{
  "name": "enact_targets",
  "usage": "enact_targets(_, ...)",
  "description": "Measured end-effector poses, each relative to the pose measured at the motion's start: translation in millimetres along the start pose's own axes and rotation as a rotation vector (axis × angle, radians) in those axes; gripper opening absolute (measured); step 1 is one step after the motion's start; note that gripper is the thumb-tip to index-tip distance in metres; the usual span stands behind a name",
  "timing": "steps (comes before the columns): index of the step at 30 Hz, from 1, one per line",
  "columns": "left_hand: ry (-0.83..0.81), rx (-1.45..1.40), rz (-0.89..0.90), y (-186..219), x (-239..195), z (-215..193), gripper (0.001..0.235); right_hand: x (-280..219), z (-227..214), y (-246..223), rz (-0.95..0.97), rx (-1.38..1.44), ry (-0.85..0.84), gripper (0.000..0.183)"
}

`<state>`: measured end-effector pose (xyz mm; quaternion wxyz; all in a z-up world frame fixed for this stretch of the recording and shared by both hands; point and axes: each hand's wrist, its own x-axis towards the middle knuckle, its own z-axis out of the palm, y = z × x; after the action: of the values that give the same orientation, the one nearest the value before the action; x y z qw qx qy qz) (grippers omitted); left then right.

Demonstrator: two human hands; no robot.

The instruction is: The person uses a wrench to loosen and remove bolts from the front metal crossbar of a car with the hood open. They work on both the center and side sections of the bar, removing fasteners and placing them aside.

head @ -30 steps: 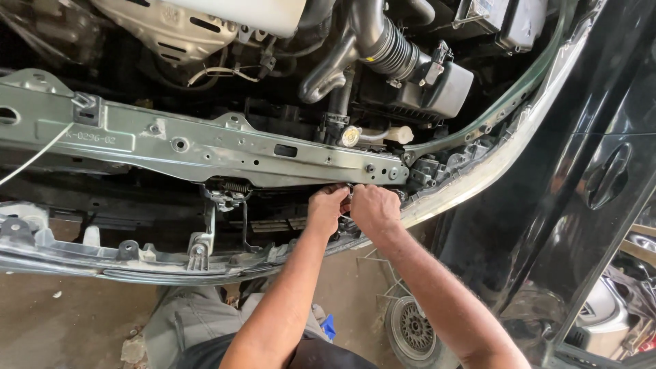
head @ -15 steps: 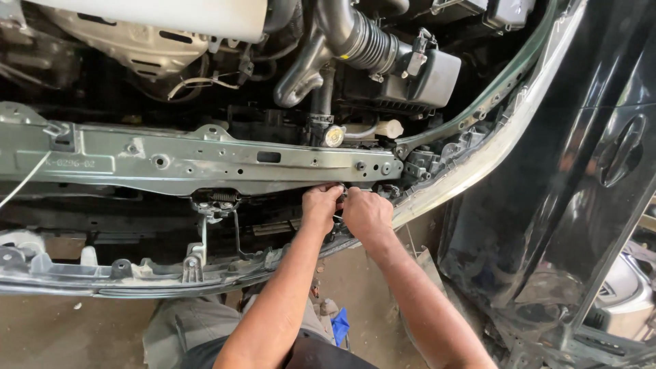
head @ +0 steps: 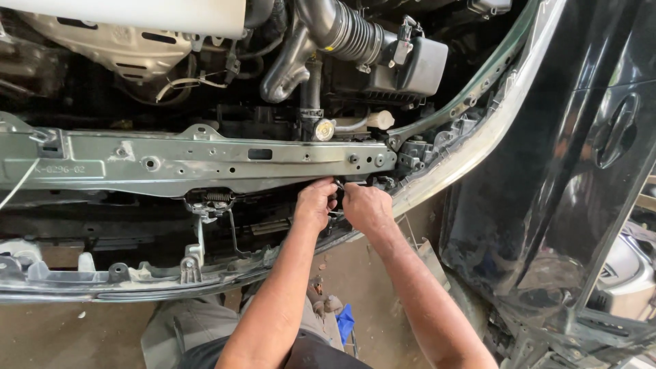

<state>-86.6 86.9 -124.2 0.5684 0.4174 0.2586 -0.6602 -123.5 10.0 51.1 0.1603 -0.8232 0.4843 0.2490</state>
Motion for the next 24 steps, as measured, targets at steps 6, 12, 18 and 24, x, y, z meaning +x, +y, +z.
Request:
enact_targets(6,0.029,0.016,0.033,-2,-5,2,0.030,4,17,3,0.030,-0.002,-0.006,0.028)
enact_targets(12,-0.104,-0.081,0.092,-14,13,-7,0.031,7,36,8,0.060,0.060,0.050,0.028)
enact_targets(18,-0.161,-0.109,0.091,-5,-2,-3,0.031,1,46,4,0.089,0.146,0.129,0.028)
enact_targets(24,-0.144,0.137,0.149,3,-4,-13,0.029,-2,39,7,0.143,0.229,0.111,0.026)
